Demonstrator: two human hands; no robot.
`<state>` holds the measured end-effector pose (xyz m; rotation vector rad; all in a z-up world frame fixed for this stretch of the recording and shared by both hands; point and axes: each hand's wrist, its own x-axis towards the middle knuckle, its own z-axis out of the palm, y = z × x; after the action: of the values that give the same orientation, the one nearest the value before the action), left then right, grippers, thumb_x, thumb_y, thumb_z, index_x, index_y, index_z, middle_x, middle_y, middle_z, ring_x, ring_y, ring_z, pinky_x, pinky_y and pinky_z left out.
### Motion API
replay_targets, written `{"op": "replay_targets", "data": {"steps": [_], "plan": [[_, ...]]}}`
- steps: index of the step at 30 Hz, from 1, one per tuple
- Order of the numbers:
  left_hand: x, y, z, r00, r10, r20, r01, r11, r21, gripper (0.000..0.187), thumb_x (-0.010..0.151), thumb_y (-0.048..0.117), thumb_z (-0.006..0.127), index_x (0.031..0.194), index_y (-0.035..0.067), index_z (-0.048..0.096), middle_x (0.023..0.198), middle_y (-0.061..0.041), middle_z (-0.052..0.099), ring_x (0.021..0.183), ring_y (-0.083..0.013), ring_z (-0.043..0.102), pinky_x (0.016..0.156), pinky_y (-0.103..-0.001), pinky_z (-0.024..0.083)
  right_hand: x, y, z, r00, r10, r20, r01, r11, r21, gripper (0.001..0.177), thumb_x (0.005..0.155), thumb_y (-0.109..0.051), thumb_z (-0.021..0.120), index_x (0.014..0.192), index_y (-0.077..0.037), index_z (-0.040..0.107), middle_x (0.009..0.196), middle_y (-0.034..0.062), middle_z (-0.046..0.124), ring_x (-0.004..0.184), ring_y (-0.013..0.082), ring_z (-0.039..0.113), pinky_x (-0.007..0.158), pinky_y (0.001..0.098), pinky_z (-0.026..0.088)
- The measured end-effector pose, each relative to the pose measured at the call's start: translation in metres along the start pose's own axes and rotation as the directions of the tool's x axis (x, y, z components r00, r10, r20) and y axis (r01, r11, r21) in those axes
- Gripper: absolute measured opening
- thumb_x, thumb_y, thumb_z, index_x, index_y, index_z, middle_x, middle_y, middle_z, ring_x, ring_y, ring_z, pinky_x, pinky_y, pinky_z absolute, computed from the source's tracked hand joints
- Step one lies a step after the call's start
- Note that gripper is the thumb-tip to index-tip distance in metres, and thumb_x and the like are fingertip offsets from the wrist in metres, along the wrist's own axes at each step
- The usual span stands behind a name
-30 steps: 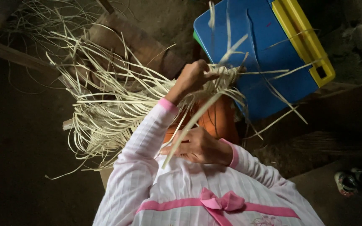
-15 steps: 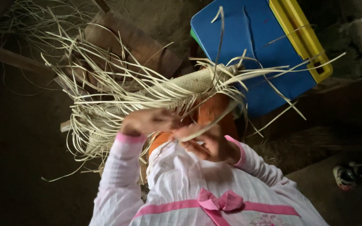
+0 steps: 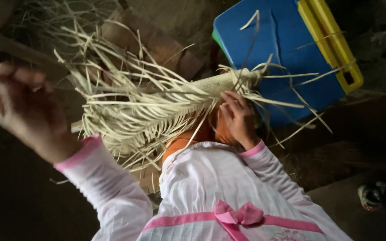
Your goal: The person weaves together thin strips of plant material to create a cylindrical object.
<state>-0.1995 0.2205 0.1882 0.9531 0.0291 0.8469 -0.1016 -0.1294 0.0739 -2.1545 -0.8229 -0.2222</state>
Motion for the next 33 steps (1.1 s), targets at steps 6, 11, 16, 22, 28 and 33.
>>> {"op": "replay_targets", "data": {"steps": [6, 11, 16, 22, 28, 33], "plan": [[-0.003, -0.128, -0.169, 0.955, 0.159, 0.249, -0.197, -0.288, 0.937, 0.010, 0.082, 0.006, 0.059, 0.077, 0.009, 0.068, 0.071, -0.015, 0.063, 0.078, -0.0358, 0.059, 0.071, -0.041, 0.046, 0.004, 0.003, 0.008, 0.981, -0.118, -0.153, 0.105, 0.991, -0.086, 0.022, 0.082, -0.009, 0.062, 0.104, -0.011, 0.064, 0.096, 0.0029, 0.058, 0.078, 0.0211, 0.062, 0.068, 0.0314, 0.050], [-0.082, -0.156, -0.001, 0.921, -0.382, -0.076, 0.038, -0.107, 0.994, 0.022, 0.088, 0.015, 0.045, 0.093, 0.003, 0.063, 0.080, -0.023, 0.061, 0.074, -0.0433, 0.060, 0.066, -0.054, 0.045, -0.016, 0.015, 0.011, 0.971, -0.094, -0.218, 0.096, 0.995, -0.001, 0.017, 0.075, -0.006, 0.070, 0.091, -0.010, 0.068, 0.073, 0.0001, 0.057, 0.060, 0.0157, 0.057, 0.058, 0.0242, 0.048], [-0.094, -0.186, 0.006, 0.866, -0.207, 0.455, -0.492, -0.191, 0.849, 0.015, 0.079, 0.008, 0.058, 0.093, 0.009, 0.061, 0.084, -0.013, 0.054, 0.069, -0.0298, 0.057, 0.057, -0.040, 0.045, -0.012, 0.008, 0.011, 0.977, -0.087, -0.196, 0.096, 0.994, 0.042, 0.014, 0.075, -0.001, 0.067, 0.087, -0.009, 0.067, 0.073, 0.0056, 0.058, 0.060, 0.0210, 0.058, 0.050, 0.0267, 0.047], [-0.027, -0.192, -0.149, 0.955, -0.040, 0.295, -0.273, -0.510, 0.815, 0.008, 0.085, 0.030, 0.057, 0.085, 0.024, 0.062, 0.071, -0.007, 0.054, 0.060, -0.0258, 0.059, 0.048, -0.038, 0.044, -0.012, -0.002, 0.003, 0.981, -0.035, -0.191, 0.059, 0.991, 0.121, 0.011, 0.076, -0.003, 0.067, 0.086, -0.007, 0.068, 0.073, 0.0047, 0.060, 0.056, 0.0163, 0.057, 0.042, 0.0224, 0.045], [-0.019, -0.166, -0.066, 0.820, -0.525, 0.231, -0.403, -0.241, 0.883, 0.014, 0.084, 0.036, 0.055, 0.094, 0.040, 0.062, 0.096, 0.004, 0.059, 0.088, -0.0211, 0.056, 0.069, -0.040, 0.040, 0.004, -0.013, -0.003, 0.965, -0.006, -0.261, 0.065, 0.974, 0.217, 0.011, 0.077, 0.001, 0.066, 0.086, -0.004, 0.067, 0.069, 0.0087, 0.060, 0.054, 0.0172, 0.057, 0.044, 0.0250, 0.045], [-0.035, -0.176, -0.009, 0.705, -0.647, 0.290, -0.313, 0.084, 0.946, 0.027, 0.084, 0.049, 0.050, 0.096, 0.027, 0.060, 0.099, -0.001, 0.058, 0.098, -0.0243, 0.052, 0.079, -0.046, 0.030, 0.004, 0.002, -0.010, 0.955, 0.248, -0.160, -0.120, 0.822, 0.557, 0.011, 0.088, -0.004, 0.052, 0.095, 0.001, 0.059, 0.069, 0.0119, 0.059, 0.053, 0.0141, 0.057, 0.045, 0.0247, 0.047]]}}
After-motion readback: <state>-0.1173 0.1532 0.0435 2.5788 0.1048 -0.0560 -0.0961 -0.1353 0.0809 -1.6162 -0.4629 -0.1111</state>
